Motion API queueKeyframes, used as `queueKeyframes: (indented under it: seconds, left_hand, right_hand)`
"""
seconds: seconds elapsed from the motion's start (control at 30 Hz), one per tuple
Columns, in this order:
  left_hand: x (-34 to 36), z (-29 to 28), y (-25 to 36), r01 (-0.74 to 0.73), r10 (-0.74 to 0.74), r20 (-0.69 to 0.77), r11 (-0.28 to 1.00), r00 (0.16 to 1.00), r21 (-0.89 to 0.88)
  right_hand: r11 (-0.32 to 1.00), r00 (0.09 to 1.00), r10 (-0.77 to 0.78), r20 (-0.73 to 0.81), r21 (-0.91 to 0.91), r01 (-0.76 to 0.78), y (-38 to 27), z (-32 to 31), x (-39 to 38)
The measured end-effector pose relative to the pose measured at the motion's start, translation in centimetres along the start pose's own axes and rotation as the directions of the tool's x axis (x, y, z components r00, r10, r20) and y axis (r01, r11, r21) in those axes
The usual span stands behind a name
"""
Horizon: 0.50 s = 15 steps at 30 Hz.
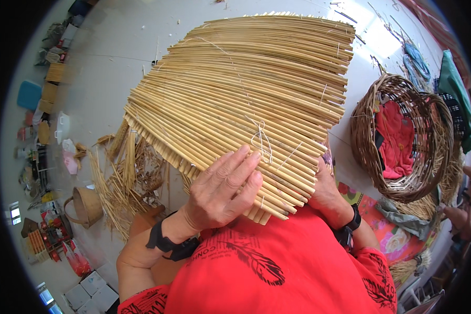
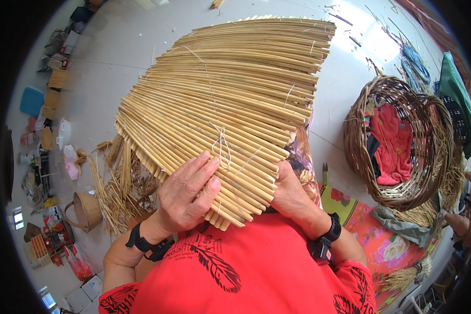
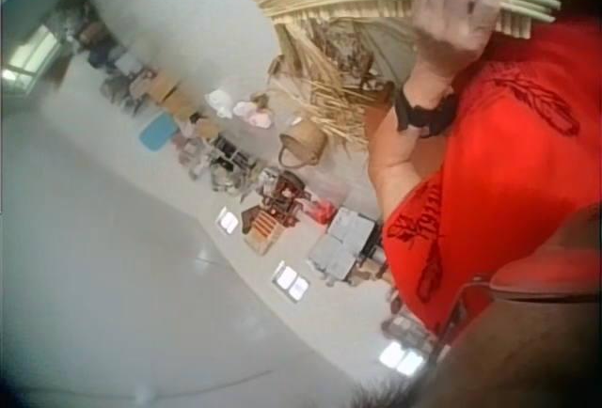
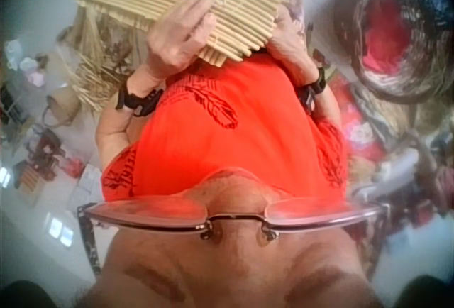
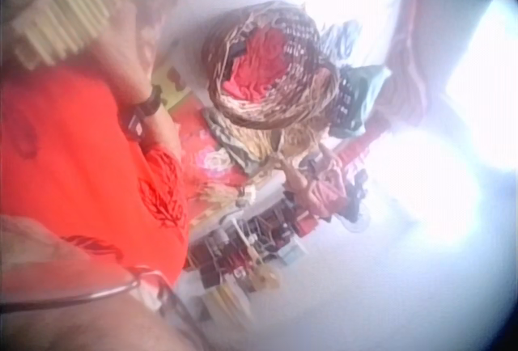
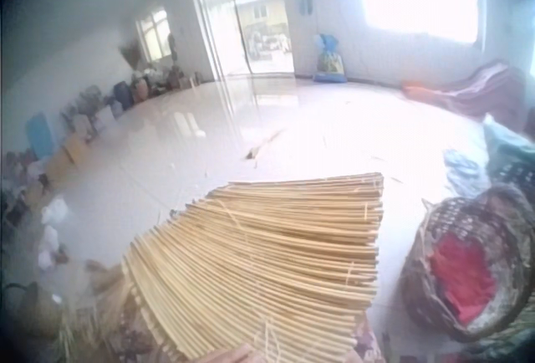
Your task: The person weaves a bamboo mat by threading a white string through a row of bamboo sticks, tying knots at intervals to secure the structure.
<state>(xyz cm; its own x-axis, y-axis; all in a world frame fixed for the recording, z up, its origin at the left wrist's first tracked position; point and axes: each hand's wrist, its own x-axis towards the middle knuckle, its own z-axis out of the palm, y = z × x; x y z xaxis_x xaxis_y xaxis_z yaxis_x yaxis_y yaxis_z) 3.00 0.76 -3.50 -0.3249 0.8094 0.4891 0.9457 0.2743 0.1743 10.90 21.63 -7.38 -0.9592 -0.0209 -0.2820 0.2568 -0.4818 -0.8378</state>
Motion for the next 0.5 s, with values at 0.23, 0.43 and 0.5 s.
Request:
queueKeyframes:
  seconds: [0.23,0.43,0.5]
  left_hand:
    - [0.7,0.5,0.3,-0.004,0.004,0.023,1.0,1.0,-0.002]
    - [0.8,1.0,0.2,-0.021,0.02,0.014,0.999,1.0,0.044]
    - [1.0,0.9,0.2,-0.022,0.021,0.023,0.999,1.0,0.048]
  right_hand:
    - [0.976,0.996,-0.01,0.091,-0.215,0.029,3.5,-2.5,0.2]
    - [0.917,0.986,0.164,0.018,-0.371,-0.146,1.1,-2.1,-0.1]
    - [0.914,0.986,-0.057,0.158,-0.389,0.115,1.9,-2.4,-0.3]
